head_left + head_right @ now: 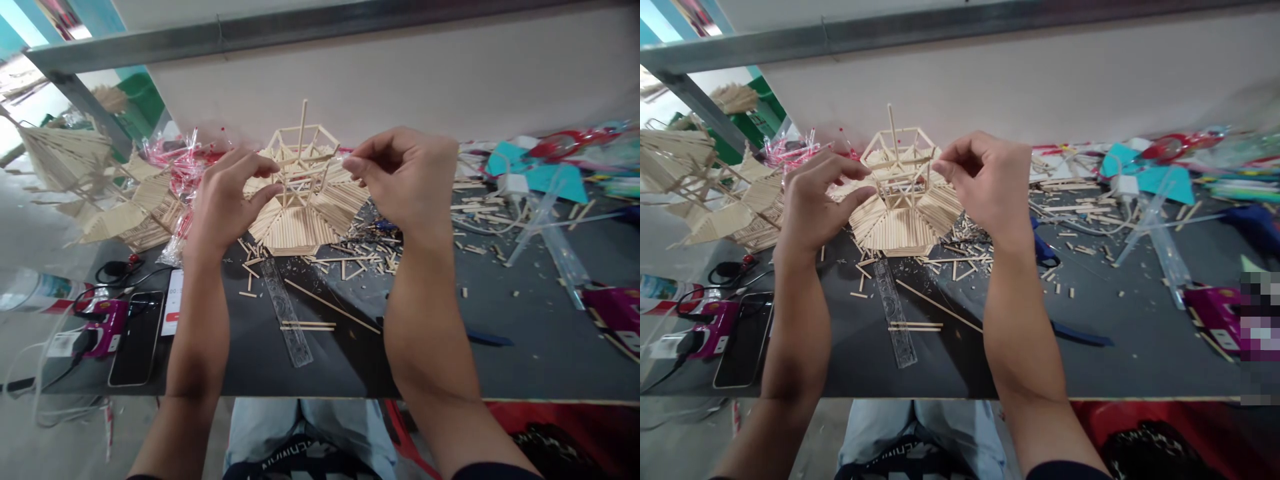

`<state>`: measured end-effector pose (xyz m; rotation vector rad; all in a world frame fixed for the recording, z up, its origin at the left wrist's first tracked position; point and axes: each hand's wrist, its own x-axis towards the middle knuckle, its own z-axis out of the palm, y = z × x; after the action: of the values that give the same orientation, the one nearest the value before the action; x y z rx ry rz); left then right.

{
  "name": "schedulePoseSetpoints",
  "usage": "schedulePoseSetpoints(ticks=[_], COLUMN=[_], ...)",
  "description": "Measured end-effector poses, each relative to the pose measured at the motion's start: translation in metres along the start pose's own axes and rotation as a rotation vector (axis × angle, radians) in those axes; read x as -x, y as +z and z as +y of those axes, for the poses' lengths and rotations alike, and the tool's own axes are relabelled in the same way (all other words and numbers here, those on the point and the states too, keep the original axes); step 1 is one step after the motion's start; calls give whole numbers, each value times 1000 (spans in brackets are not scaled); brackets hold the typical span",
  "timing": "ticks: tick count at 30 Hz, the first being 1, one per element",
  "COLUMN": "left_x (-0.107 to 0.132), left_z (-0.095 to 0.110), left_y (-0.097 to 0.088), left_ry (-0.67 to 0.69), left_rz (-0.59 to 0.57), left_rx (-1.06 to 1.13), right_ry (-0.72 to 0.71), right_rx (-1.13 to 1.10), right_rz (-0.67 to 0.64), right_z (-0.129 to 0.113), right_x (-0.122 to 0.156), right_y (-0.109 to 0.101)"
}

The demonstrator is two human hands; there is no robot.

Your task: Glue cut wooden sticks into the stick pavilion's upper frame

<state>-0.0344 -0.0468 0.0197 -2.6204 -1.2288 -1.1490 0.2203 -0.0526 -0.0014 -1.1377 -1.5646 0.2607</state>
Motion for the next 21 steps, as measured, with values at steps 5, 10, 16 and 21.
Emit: schedulePoseSetpoints(ticks=[5, 10, 16, 21], left_x=[4, 5, 0, -2], left_z=[6, 15, 37, 42], left_y=[-23, -23, 10, 16], left_ry=[-61, -211, -334, -344], left_rz=[-35, -145, -142, -131], left_rx=[-7, -75, -195, -247], right_ry=[-43, -97, -93, -106], right_rx=[8, 4, 27, 54], right_rz=[-90, -30, -50, -54], right_z=[-7, -14, -15, -25], right_x=[2, 4, 5, 8], right_y=[-1, 4, 6, -2])
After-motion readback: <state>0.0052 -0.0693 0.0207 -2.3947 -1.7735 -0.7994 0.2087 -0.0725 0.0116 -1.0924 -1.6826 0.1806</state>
